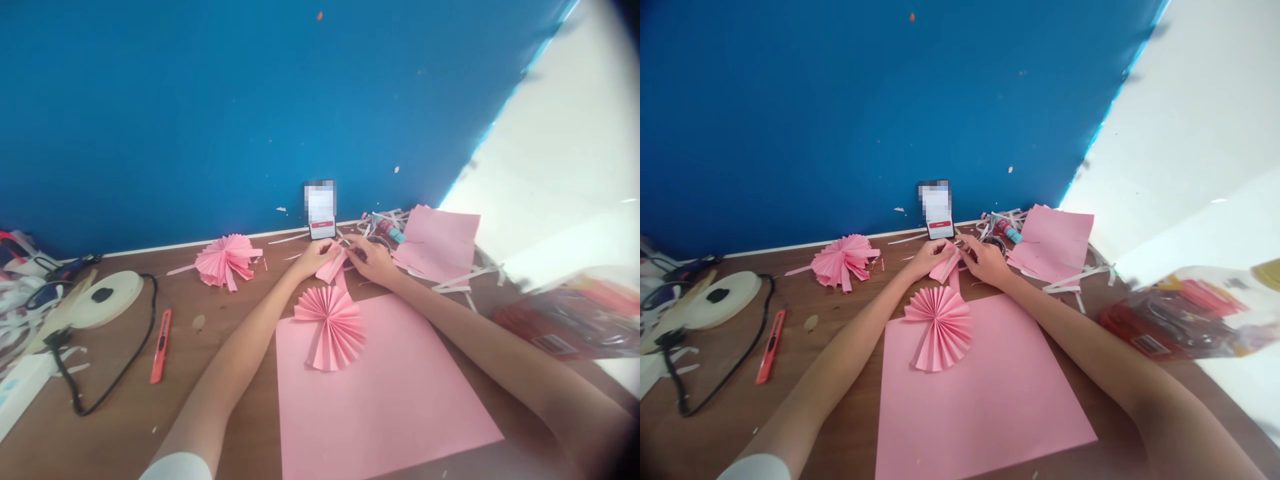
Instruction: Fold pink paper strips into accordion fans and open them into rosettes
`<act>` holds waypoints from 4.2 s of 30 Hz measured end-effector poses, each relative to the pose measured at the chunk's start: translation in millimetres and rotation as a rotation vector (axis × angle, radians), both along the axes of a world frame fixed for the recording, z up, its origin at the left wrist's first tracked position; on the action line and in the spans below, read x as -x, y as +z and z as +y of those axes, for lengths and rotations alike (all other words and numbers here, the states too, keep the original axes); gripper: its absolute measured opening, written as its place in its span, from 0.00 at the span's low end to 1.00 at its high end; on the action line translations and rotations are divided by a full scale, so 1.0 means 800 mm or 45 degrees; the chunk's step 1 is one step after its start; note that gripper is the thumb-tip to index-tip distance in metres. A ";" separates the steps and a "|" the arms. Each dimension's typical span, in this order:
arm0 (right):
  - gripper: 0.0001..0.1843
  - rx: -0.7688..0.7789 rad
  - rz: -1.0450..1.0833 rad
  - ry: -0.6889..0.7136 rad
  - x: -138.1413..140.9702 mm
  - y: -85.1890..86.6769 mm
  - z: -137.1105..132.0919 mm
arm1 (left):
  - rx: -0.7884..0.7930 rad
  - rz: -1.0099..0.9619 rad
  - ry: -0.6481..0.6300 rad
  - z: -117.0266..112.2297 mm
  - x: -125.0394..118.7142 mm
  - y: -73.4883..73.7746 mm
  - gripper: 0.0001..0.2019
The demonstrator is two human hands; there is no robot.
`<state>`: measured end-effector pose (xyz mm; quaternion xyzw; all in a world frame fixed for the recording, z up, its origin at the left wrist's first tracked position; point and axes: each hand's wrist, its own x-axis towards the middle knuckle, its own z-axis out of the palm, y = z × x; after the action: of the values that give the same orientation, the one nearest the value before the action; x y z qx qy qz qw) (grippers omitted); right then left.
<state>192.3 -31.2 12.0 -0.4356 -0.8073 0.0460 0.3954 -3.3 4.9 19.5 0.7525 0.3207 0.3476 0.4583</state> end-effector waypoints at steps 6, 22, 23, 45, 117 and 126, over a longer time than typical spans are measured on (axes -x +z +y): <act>0.20 -0.028 -0.043 -0.035 0.002 -0.001 -0.002 | -0.056 0.076 -0.002 -0.003 0.000 0.005 0.18; 0.17 -0.331 -0.251 0.015 0.000 -0.009 0.000 | 0.052 0.053 -0.081 0.003 0.003 -0.004 0.15; 0.17 -0.326 -0.249 0.022 0.000 -0.009 0.000 | 0.038 0.047 -0.093 0.003 0.003 -0.005 0.15; 0.17 -0.266 -0.267 0.051 0.003 -0.007 -0.001 | -0.030 0.030 -0.113 0.006 0.002 -0.007 0.16; 0.19 -0.064 -0.344 0.025 0.009 0.004 -0.005 | -0.078 0.118 -0.036 -0.001 0.000 -0.002 0.18; 0.19 -0.080 -0.361 -0.010 0.008 0.004 -0.005 | -0.089 0.103 -0.077 0.001 0.001 -0.002 0.16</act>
<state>185.9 -34.9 15.2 -0.4283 -0.8545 -0.0428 0.2908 -4.3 5.8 17.8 0.7909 0.3038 0.3139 0.4285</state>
